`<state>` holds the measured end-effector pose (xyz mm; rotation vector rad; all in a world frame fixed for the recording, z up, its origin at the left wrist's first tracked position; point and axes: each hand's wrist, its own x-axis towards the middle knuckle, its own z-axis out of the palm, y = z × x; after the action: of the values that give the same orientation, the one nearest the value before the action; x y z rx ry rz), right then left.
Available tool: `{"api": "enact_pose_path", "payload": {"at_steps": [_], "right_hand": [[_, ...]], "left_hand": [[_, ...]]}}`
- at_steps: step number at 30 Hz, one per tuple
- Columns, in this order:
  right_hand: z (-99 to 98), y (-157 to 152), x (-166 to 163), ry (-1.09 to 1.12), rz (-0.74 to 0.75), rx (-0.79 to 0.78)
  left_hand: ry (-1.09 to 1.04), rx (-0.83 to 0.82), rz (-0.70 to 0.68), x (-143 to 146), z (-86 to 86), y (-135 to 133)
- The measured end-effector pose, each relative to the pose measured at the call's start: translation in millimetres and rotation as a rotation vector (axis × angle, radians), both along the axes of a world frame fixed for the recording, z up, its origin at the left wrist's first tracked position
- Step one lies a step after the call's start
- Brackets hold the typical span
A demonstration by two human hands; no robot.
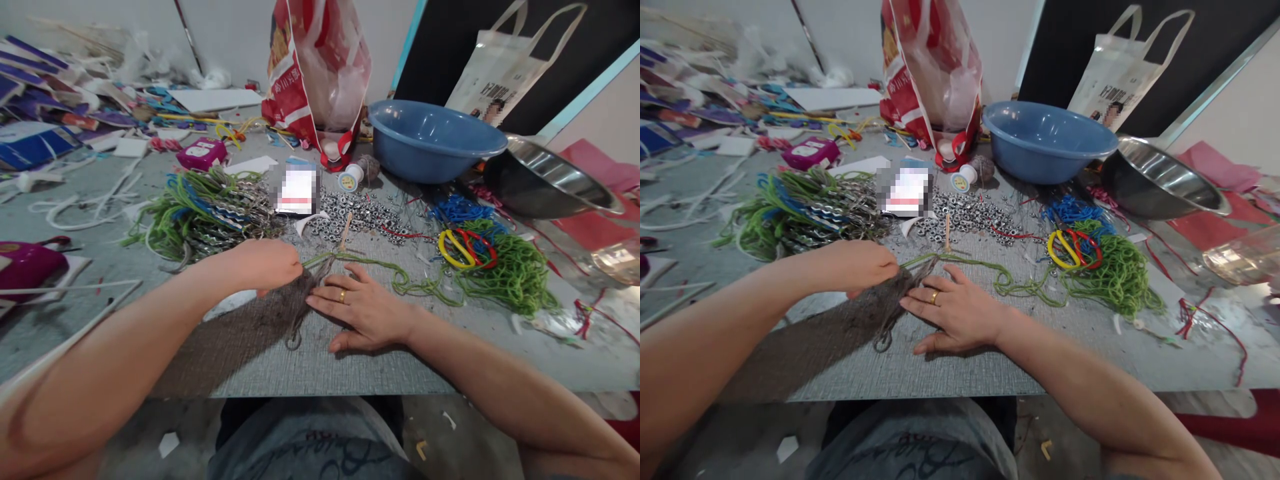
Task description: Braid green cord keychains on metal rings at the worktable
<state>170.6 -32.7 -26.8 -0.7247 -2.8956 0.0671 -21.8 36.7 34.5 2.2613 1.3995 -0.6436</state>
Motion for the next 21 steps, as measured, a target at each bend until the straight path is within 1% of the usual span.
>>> {"api": "enact_pose_path", "payload": {"at_steps": [2, 3, 4, 5, 6, 7, 8, 9, 11, 13, 16, 19, 21], "right_hand": [[1.6, 0.8, 2.9, 0.059, 0.017, -0.003], [2.1, 1.2, 4.4, 0.084, 0.022, 0.003], [2.4, 1.5, 6.0, 0.104, 0.02, 0.013], [2.6, 1.8, 7.3, 0.117, 0.012, 0.025], [2.6, 2.0, 8.3, 0.124, 0.002, 0.037], [2.7, 2.2, 9.1, 0.127, -0.009, 0.048], [2.7, 2.4, 9.5, 0.128, -0.014, 0.057], [2.9, 2.6, 9.6, 0.125, -0.012, 0.064], [3.8, 2.7, 9.2, 0.105, 0.007, 0.064], [5.3, 2.1, 8.1, 0.073, 0.034, 0.047], [7.3, -0.5, 6.0, 0.037, 0.068, 0.003], [8.1, -4.1, 3.8, 0.03, 0.105, -0.033], [9.0, -5.8, 3.5, 0.076, 0.137, -0.046]], "left_hand": [[0.002, 0.069, -0.006, -3.6, -0.3, 0.6], [-0.056, 0.132, -0.031, -5.3, -0.3, 0.7], [-0.067, 0.141, -0.047, -6.7, -0.1, 0.5], [0.029, 0.106, -0.012, -7.6, 0.1, 0.1], [-0.013, 0.147, -0.023, -8.2, 0.1, -0.4], [0.026, 0.126, -0.005, -8.4, -0.1, -0.9], [-0.062, 0.171, -0.04, -8.4, -0.7, -1.3], [-0.052, 0.175, -0.024, -8.4, -1.8, -1.3], [-0.101, 0.214, 0.025, -8.8, -5.0, -0.5], [-0.16, 0.271, 0.05, -10.4, -9.1, 1.6], [-0.101, 0.332, 0.08, -14.5, -14.6, 5.4], [-0.082, 0.407, 0.05, -16.3, -17.7, 6.9], [-0.11, 0.469, 0.037, -13.6, -18.6, 5.4]]}}
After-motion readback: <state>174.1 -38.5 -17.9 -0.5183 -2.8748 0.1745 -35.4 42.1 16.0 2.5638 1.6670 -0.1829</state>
